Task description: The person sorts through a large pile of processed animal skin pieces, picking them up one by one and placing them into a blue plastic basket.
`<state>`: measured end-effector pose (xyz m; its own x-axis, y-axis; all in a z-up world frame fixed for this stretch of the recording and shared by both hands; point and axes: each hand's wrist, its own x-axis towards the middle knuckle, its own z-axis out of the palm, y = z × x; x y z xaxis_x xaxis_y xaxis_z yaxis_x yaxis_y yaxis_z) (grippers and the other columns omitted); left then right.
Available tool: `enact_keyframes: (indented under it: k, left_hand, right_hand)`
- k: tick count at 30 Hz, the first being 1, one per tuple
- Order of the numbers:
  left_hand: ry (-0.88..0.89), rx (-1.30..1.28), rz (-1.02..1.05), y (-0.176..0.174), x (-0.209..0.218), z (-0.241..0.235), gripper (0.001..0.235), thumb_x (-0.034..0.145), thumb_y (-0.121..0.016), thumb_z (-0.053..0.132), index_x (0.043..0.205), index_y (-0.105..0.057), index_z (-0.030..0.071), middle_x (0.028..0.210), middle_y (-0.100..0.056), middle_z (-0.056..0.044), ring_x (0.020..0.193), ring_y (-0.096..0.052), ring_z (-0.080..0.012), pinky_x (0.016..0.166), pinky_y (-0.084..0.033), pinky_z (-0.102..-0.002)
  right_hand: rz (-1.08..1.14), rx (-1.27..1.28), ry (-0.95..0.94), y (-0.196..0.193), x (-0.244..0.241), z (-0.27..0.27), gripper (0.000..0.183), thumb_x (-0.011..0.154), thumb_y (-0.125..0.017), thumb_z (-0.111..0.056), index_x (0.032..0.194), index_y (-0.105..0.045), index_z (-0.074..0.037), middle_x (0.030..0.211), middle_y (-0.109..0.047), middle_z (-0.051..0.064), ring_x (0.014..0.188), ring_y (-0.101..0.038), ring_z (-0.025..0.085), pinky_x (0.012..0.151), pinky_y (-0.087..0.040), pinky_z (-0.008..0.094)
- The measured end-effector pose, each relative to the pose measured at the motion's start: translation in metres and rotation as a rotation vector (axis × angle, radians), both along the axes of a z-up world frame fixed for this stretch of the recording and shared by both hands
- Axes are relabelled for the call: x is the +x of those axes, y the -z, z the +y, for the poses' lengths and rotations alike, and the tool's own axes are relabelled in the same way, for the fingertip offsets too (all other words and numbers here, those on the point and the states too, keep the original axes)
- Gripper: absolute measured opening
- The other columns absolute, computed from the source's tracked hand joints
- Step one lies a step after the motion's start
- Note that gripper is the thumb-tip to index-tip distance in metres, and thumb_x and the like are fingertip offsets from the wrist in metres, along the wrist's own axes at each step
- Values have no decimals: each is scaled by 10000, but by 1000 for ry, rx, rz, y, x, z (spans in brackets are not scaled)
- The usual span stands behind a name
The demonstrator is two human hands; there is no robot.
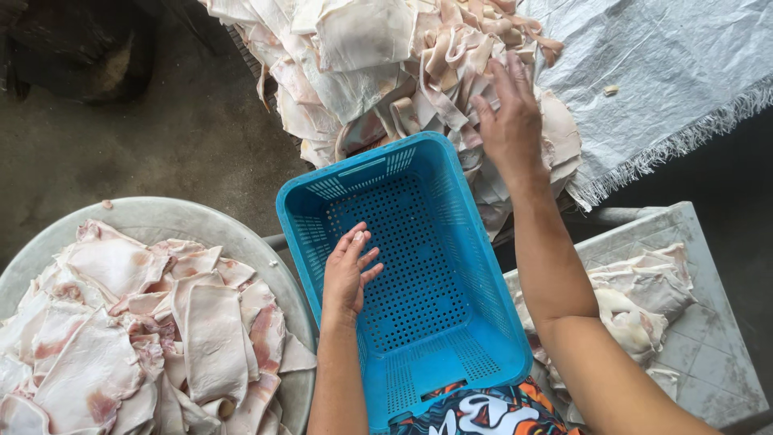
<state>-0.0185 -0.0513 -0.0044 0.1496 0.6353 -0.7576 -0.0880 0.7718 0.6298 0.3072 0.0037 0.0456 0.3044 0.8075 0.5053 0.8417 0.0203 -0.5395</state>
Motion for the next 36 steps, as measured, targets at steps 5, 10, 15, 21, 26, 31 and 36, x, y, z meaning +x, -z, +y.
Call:
enact_keyframes:
  k: [5, 10, 15, 21, 26, 31, 36]
  left_hand:
    - [-28, 124, 97, 4, -6, -10, 352, 943, -689, 345, 1166, -731, 77, 1179, -734, -40, 1092, -647, -173, 866, -553, -346]
    - [-34, 128, 175, 6, -11, -4, 298, 981, -688, 337, 1060, -750, 57, 1080, -744, -21, 995, -634, -95, 825, -535, -305]
    - [62, 409, 453, -16, -19, -10, 278, 966, -676, 327, 1054, -744, 72, 1058, -730, -32, 891, -666, -123, 808, -543, -305]
    - [198, 877, 1217, -47, -40, -26, 427, 854, -758, 219, 1234, -666, 48, 1049, -677, -156, 908, -669, -340, 814, -533, -444]
    - [262, 599, 1188, -15, -79, -41, 579, 838, -738, 209, 1367, -554, 61, 1019, -703, -175, 929, -682, -378, 824, -522, -501]
    - [336, 351, 1127, 1, -92, -48, 437, 876, -682, 223, 1268, -550, 84, 991, -753, -203, 939, -717, -411, 853, -529, -521]
    - [404, 282, 1165, -6, -81, -49, 471, 861, -692, 223, 1273, -494, 109, 956, -741, -232, 916, -699, -458, 836, -517, -552]
  right_hand:
    - [305, -275, 23, 30, -14, -26, 421, 1010, -700, -204, 1378, -614, -18, 1322, -661, 214, 1207, -654, 376, 1015, -528, 421]
    - [129, -521, -17, 71, -67, -85, 550, 894, -751, -288, 1378, -607, -72, 1335, -586, 181, 1168, -561, 396, 994, -492, 483]
    - [186, -554, 85, 88, -57, -116, 699, 888, -712, -236, 1512, -432, -91, 1292, -555, 230, 1185, -556, 430, 920, -500, 514]
    - [240, -733, 93, 101, -61, -138, 548, 928, -660, -228, 1415, -447, -95, 1248, -651, 205, 1103, -633, 434, 889, -511, 543]
    - [363, -713, 68, 101, -65, -156, 469, 934, -643, -228, 1365, -514, -95, 1195, -691, 195, 1079, -668, 417, 911, -526, 512]
    - [424, -638, 40, 94, -71, -157, 496, 915, -633, -201, 1381, -516, -76, 1228, -680, 192, 1101, -655, 416, 906, -520, 500]
    - [429, -629, 37, 90, -67, -156, 501, 920, -622, -211, 1395, -512, -96, 1245, -676, 189, 1106, -659, 404, 910, -525, 493]
